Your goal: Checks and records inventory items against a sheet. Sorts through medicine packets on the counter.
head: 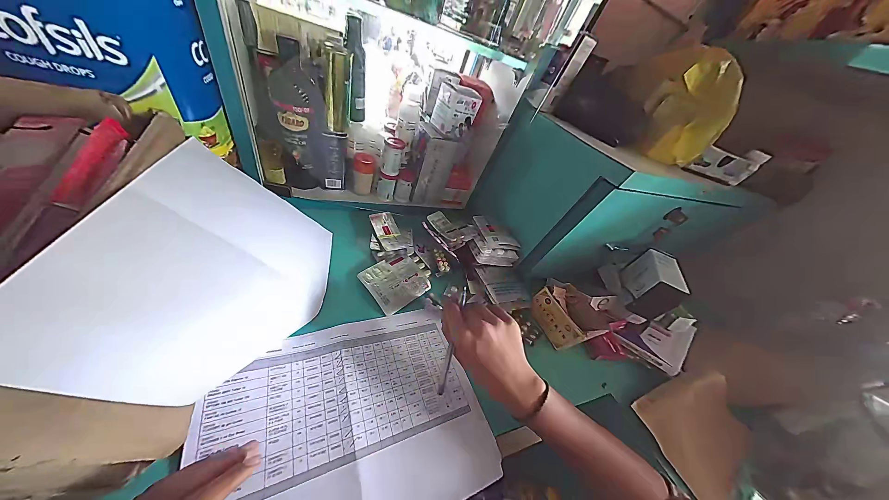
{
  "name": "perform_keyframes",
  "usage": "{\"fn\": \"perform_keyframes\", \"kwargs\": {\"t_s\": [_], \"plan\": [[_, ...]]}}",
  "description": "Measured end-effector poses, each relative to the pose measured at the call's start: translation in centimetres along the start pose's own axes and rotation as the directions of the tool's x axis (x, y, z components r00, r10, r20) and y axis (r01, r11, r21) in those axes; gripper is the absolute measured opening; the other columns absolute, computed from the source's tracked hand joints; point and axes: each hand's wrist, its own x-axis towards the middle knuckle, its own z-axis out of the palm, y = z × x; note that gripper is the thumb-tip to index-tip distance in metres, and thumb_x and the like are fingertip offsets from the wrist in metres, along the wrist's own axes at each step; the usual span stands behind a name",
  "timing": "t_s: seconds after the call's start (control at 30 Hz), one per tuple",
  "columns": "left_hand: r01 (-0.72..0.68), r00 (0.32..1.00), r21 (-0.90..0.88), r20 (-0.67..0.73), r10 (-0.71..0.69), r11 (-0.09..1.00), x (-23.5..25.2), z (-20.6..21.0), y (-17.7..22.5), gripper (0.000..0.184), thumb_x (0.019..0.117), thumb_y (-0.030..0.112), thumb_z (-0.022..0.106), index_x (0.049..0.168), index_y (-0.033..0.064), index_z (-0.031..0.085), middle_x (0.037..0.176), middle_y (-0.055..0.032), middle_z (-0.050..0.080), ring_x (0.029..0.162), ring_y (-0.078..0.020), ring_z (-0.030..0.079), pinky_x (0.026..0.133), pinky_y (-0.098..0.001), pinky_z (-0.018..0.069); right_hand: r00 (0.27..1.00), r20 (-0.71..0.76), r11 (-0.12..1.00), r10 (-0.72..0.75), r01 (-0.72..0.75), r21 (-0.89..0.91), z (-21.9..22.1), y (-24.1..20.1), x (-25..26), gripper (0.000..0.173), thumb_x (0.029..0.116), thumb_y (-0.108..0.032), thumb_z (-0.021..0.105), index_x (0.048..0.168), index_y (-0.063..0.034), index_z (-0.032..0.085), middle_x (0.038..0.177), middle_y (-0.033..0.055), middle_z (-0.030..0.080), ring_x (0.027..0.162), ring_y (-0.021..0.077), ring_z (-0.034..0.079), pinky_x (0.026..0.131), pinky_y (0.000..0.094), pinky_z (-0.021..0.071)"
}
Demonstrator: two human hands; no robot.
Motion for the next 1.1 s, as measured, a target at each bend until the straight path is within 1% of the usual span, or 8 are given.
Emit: {"fn": "perform_keyframes", "kwargs": {"t_s": [0.1, 0.17, 0.27, 0.47, 0.6, 0.7, 0.9, 1.1], "plan": [[-0.013, 1.000, 0.038, 0.025, 0.012, 0.999, 0.4, 0.5, -0.9, 0.029, 0.1025, 0.015, 0.057, 0.118, -0.0076, 0.068, 0.115, -0.0305, 0.069, 0.118, -0.0358, 0.065, 0.106, -0.0407, 0.0474, 0.964, 0.266, 0.991, 0.024, -0.057, 0.117, -1.7, 0.2, 1.3, 0.026, 0.0986, -0.023, 0.062, 0.101, -0.0012, 0.077, 0.068, 0.0158, 0.068, 0.065, 0.0348, 0.071, 0.057, 0.0466, 0.0536], [0.006, 0.999, 0.057, 0.031, -0.008, 0.998, 0.5, 0.6, -1.2, 0.029, 0.1023, 0.015, 0.057, 0.118, -0.0077, 0.068, 0.116, -0.0299, 0.070, 0.118, -0.0381, 0.065, 0.107, -0.0429, 0.0467, 0.697, 0.715, 0.949, 0.047, -0.254, 0.186, -4.5, 1.0, 3.7, 0.038, 0.1054, -0.036, 0.055, 0.122, -0.0059, 0.071, 0.096, 0.0223, 0.073, 0.093, 0.0433, 0.070, 0.078, 0.0590, 0.0511], [0.034, 0.999, 0.048, 0.037, -0.036, 0.998, 0.1, 0.6, -1.8, 0.031, 0.1023, 0.015, 0.055, 0.118, -0.0087, 0.068, 0.117, -0.0304, 0.069, 0.120, -0.0410, 0.064, 0.108, -0.0469, 0.0460, 0.470, 0.882, 0.936, 0.017, -0.318, 0.152, -4.5, 2.0, 5.1, 0.035, 0.1048, -0.031, 0.057, 0.134, -0.0128, 0.065, 0.116, 0.0206, 0.071, 0.108, 0.0426, 0.066, 0.089, 0.0618, 0.0477], [0.056, 0.994, 0.075, 0.087, -0.063, 0.996, -0.7, 0.3, -2.6, 0.031, 0.1001, 0.016, 0.061, 0.118, -0.0078, 0.069, 0.124, -0.0293, 0.067, 0.125, -0.0420, 0.061, 0.110, -0.0502, 0.0440, 0.753, 0.560, 0.905, 0.346, -0.424, 0.011, -1.0, 7.0, 5.6, 0.027, 0.0984, -0.014, 0.066, 0.124, -0.0066, 0.071, 0.103, 0.0253, 0.071, 0.097, 0.0475, 0.068, 0.076, 0.0652, 0.0510], [0.053, 0.996, 0.049, 0.070, -0.057, 0.997, -0.6, 0.2, -3.0, 0.034, 0.0991, 0.019, 0.063, 0.119, -0.0079, 0.068, 0.123, -0.0280, 0.068, 0.124, -0.0403, 0.062, 0.110, -0.0493, 0.0445, 0.802, 0.505, 0.937, 0.319, -0.347, -0.041, 2.5, 9.2, 5.9, 0.043, 0.0885, 0.005, 0.068, 0.131, -0.0012, 0.064, 0.117, 0.0291, 0.067, 0.111, 0.0508, 0.062, 0.086, 0.0664, 0.0491], [0.054, 0.997, 0.050, 0.060, -0.057, 0.997, -0.7, 0.4, -3.1, 0.033, 0.0991, 0.019, 0.063, 0.119, -0.0072, 0.069, 0.123, -0.0272, 0.068, 0.124, -0.0395, 0.062, 0.110, -0.0489, 0.0448, 0.892, 0.356, 0.954, 0.279, -0.300, 0.004, 3.6, 10.4, 5.3, 0.032, 0.0907, -0.006, 0.071, 0.122, -0.0009, 0.070, 0.109, 0.0287, 0.070, 0.105, 0.0506, 0.066, 0.082, 0.0675, 0.0498], [0.064, 0.995, 0.035, 0.069, -0.066, 0.997, -0.8, 0.4, -3.1, 0.033, 0.0996, 0.019, 0.062, 0.120, -0.0071, 0.068, 0.124, -0.0280, 0.068, 0.124, -0.0412, 0.061, 0.110, -0.0505, 0.0444, 0.816, 0.233, 0.772, 0.529, -0.576, 0.267, 0.5, 14.3, 6.1, 0.029, 0.0949, -0.021, 0.071, 0.121, -0.0086, 0.072, 0.104, 0.0271, 0.071, 0.093, 0.0512, 0.067, 0.074, 0.0732, 0.0472], [0.070, 0.995, 0.023, 0.073, -0.072, 0.997, -0.8, 0.3, -3.1, 0.032, 0.0995, 0.018, 0.062, 0.119, -0.0062, 0.068, 0.124, -0.0277, 0.067, 0.125, -0.0396, 0.061, 0.110, -0.0487, 0.0447, 0.761, 0.330, 0.529, 0.559, -0.633, 0.565, -0.7, 15.4, 5.0, 0.024, 0.1028, -0.018, 0.061, 0.121, -0.0042, 0.068, 0.101, 0.0172, 0.070, 0.078, 0.0230, 0.068, 0.072, 0.0451, 0.0579]]}}
